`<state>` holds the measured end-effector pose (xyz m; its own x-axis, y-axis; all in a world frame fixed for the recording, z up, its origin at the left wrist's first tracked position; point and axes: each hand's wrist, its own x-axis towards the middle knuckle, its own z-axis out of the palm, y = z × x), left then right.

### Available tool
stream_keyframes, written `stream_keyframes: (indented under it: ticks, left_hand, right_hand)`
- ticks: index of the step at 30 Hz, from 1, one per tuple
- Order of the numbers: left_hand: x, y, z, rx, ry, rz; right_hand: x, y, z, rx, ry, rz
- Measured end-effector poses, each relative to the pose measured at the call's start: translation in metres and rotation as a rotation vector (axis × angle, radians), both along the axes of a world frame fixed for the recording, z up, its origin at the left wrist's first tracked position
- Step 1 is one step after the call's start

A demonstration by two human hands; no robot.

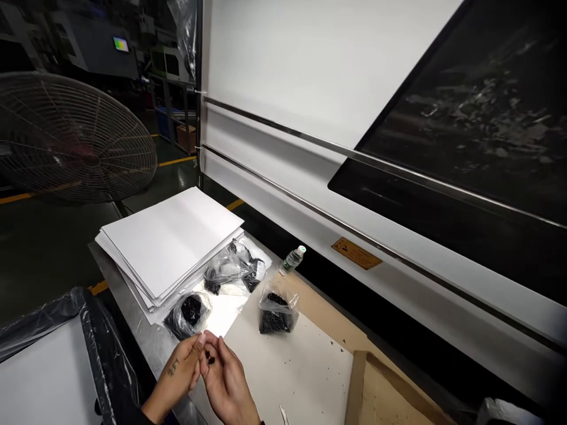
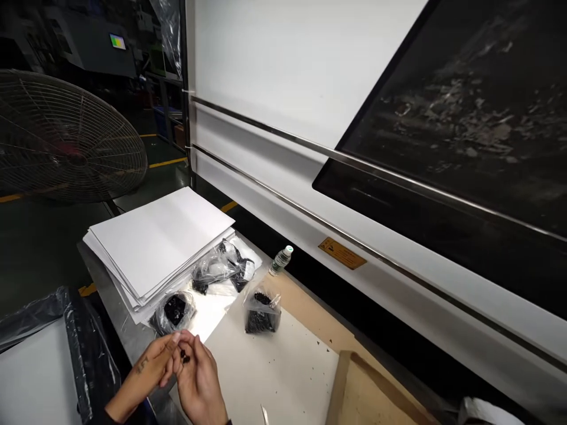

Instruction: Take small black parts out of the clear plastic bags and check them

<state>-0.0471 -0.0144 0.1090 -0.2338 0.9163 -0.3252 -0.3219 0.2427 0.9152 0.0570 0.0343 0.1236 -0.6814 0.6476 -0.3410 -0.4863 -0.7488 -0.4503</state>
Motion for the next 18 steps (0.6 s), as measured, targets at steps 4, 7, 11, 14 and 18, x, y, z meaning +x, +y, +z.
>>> stream_keyframes:
  ticks: [4,7,11,14,18]
  left_hand:
    - [-0.006,-0.011,0.013,-0.053,-0.055,-0.006]
    - [-0.010,-0.019,0.012,-0.094,-0.061,0.042]
    - [-0.025,-0.005,-0.023,-0.126,0.053,0.164]
    - [-0.043,0.029,-0.058,-0.122,0.193,0.210]
    - [-0.062,0.067,-0.087,-0.138,0.364,0.285]
  right_hand:
    - [0.003,-0.006,0.007,0.029,0.018,0.058]
    - [0.007,-0.010,-0.016,0.141,-0.205,0.097]
    - [0.021,0.002,-0.060,0.189,-0.628,0.095]
    - [0.029,0.039,-0.063,0.287,-0.810,0.072]
    - [0.014,0.126,-0.019,0.703,-0.955,0.008]
